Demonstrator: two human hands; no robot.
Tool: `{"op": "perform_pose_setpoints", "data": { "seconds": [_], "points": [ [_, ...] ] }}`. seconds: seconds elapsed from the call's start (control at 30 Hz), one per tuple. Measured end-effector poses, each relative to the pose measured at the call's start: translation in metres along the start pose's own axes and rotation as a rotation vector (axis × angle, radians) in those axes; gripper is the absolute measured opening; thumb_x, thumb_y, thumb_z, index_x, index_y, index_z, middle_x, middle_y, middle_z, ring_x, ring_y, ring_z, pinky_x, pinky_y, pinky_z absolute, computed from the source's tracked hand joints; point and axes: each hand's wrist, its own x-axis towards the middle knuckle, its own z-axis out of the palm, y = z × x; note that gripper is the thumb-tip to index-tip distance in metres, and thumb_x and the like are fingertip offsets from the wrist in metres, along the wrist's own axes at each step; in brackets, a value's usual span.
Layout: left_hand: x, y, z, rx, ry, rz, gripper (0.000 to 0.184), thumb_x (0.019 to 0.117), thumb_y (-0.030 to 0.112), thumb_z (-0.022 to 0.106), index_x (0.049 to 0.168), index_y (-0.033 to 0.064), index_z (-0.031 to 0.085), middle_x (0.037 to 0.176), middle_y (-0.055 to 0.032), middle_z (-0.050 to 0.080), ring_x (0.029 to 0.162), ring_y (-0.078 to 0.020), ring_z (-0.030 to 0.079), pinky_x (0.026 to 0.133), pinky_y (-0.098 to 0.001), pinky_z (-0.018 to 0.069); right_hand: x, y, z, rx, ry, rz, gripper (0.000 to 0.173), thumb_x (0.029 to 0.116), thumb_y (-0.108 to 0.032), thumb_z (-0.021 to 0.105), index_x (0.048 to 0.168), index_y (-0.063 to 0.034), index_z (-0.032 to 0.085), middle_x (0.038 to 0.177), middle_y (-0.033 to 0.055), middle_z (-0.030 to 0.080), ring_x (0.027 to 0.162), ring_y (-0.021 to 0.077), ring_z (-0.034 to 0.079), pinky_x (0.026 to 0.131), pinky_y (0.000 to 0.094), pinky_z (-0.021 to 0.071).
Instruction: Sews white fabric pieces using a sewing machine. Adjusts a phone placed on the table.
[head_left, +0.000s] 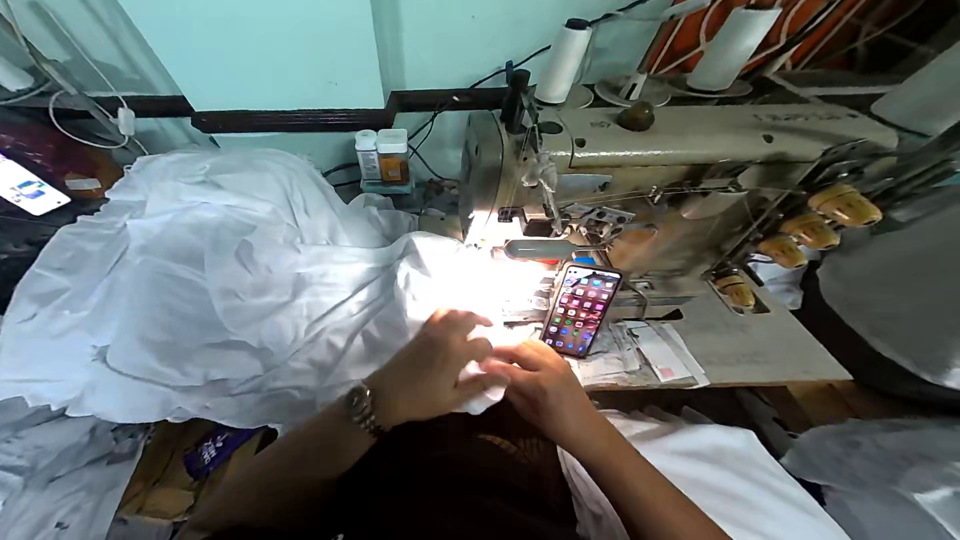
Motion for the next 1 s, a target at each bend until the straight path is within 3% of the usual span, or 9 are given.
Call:
{"op": "perform_pose_setpoints", "data": {
  "seconds": [0.1, 0.17, 0.23, 0.33, 0.53, 0.67, 0.8, 0.9, 1.0],
  "points": [
    [0.014, -0.037, 0.016, 0.272, -0.019, -0.314, 0.059, 0.1002, 0.044, 0.058, 0.136, -0.0021, 0.060, 0.142, -0.0205, 0.059, 0.142, -0.0350, 0.048, 0.121, -0.0681, 0.0157, -0.005, -0.008, -0.006, 0.005, 0.031, 0.020, 0.024, 0.1004, -0.018, 0.057, 0.111, -0.0177, 0.078, 0.118, 0.0021, 0.075, 0.101, 0.0177, 0.070, 0.087, 0.0341, 0.0567],
    [0.020, -0.040, 0.015, 0.355, 0.013, -0.340, 0.059, 0.0976, 0.039, 0.060, 0.143, 0.0007, 0.056, 0.143, -0.0191, 0.059, 0.145, -0.0334, 0.045, 0.121, -0.0696, 0.0119, -0.005, -0.009, -0.009, -0.004, 0.058, 0.025, 0.025, 0.1003, -0.017, 0.055, 0.111, -0.0170, 0.077, 0.118, 0.0018, 0.075, 0.104, 0.0166, 0.070, 0.089, 0.0325, 0.0558],
    [0.018, -0.031, 0.014, 0.376, -0.010, -0.313, 0.051, 0.1008, 0.040, 0.054, 0.137, 0.0061, 0.063, 0.141, -0.0190, 0.060, 0.145, -0.0376, 0.044, 0.119, -0.0714, 0.0185, -0.012, -0.009, -0.008, 0.013, 0.052, 0.052, 0.024, 0.1005, -0.016, 0.055, 0.110, -0.0167, 0.077, 0.117, 0.0018, 0.075, 0.105, 0.0153, 0.070, 0.090, 0.0320, 0.0570],
    [0.018, -0.034, 0.016, 0.335, -0.070, -0.323, 0.041, 0.1020, 0.035, 0.051, 0.120, 0.0041, 0.073, 0.148, -0.0236, 0.053, 0.147, -0.0400, 0.040, 0.119, -0.0597, 0.0310, -0.013, -0.004, -0.004, 0.038, 0.038, 0.069, 0.024, 0.1008, -0.016, 0.055, 0.109, -0.0156, 0.077, 0.116, 0.0028, 0.075, 0.105, 0.0145, 0.071, 0.088, 0.0310, 0.0589],
    [0.049, -0.073, 0.004, 0.224, 0.013, -0.258, 0.039, 0.0914, 0.003, 0.065, 0.130, 0.0008, 0.068, 0.145, -0.0218, 0.056, 0.140, -0.0377, 0.049, 0.118, -0.0505, 0.0384, 0.029, 0.011, -0.003, 0.028, 0.012, 0.081, 0.023, 0.1019, -0.015, 0.054, 0.098, -0.0106, 0.076, 0.105, 0.0052, 0.077, 0.090, 0.0166, 0.074, 0.073, 0.0327, 0.0614],
    [0.075, -0.103, -0.003, 0.159, 0.050, -0.203, 0.036, 0.0906, 0.003, 0.069, 0.126, 0.0088, 0.072, 0.131, -0.0180, 0.066, 0.129, -0.0337, 0.058, 0.109, -0.0483, 0.0477, 0.053, 0.026, 0.005, -0.083, 0.030, 0.114, 0.024, 0.0984, -0.017, 0.056, 0.082, -0.0075, 0.070, 0.071, 0.0072, 0.066, 0.060, 0.0227, 0.065, 0.051, 0.0388, 0.0525],
    [0.088, -0.125, -0.005, 0.186, 0.138, -0.107, 0.023, 0.0956, 0.002, 0.062, 0.114, 0.0049, 0.075, 0.121, -0.0218, 0.068, 0.119, -0.0364, 0.064, 0.103, -0.0486, 0.0518, 0.059, 0.033, 0.022, -0.148, 0.126, 0.165, 0.023, 0.0938, -0.016, 0.060, 0.089, -0.0071, 0.081, 0.069, 0.0119, 0.071, 0.065, 0.0292, 0.072, 0.058, 0.0469, 0.0570],
    [0.068, -0.112, -0.016, 0.107, 0.102, 0.009, 0.021, 0.0942, 0.015, 0.063, 0.107, 0.0063, 0.077, 0.140, -0.0168, 0.061, 0.137, -0.0339, 0.052, 0.115, -0.0520, 0.0398, 0.056, 0.038, 0.024, -0.137, 0.146, 0.154, 0.025, 0.0950, -0.017, 0.059, 0.089, -0.0081, 0.080, 0.071, 0.0111, 0.072, 0.068, 0.0280, 0.072, 0.060, 0.0454, 0.0575],
    [0.043, -0.079, -0.029, 0.158, -0.052, 0.065, 0.055, 0.0980, 0.059, 0.052, 0.083, 0.0111, 0.075, 0.130, -0.0115, 0.067, 0.141, -0.0298, 0.049, 0.122, -0.0575, 0.0287, 0.054, 0.039, 0.020, -0.102, 0.105, 0.163, 0.025, 0.0965, -0.018, 0.059, 0.093, -0.0083, 0.082, 0.076, 0.0114, 0.074, 0.072, 0.0282, 0.074, 0.064, 0.0459, 0.0591]
  ]
}}
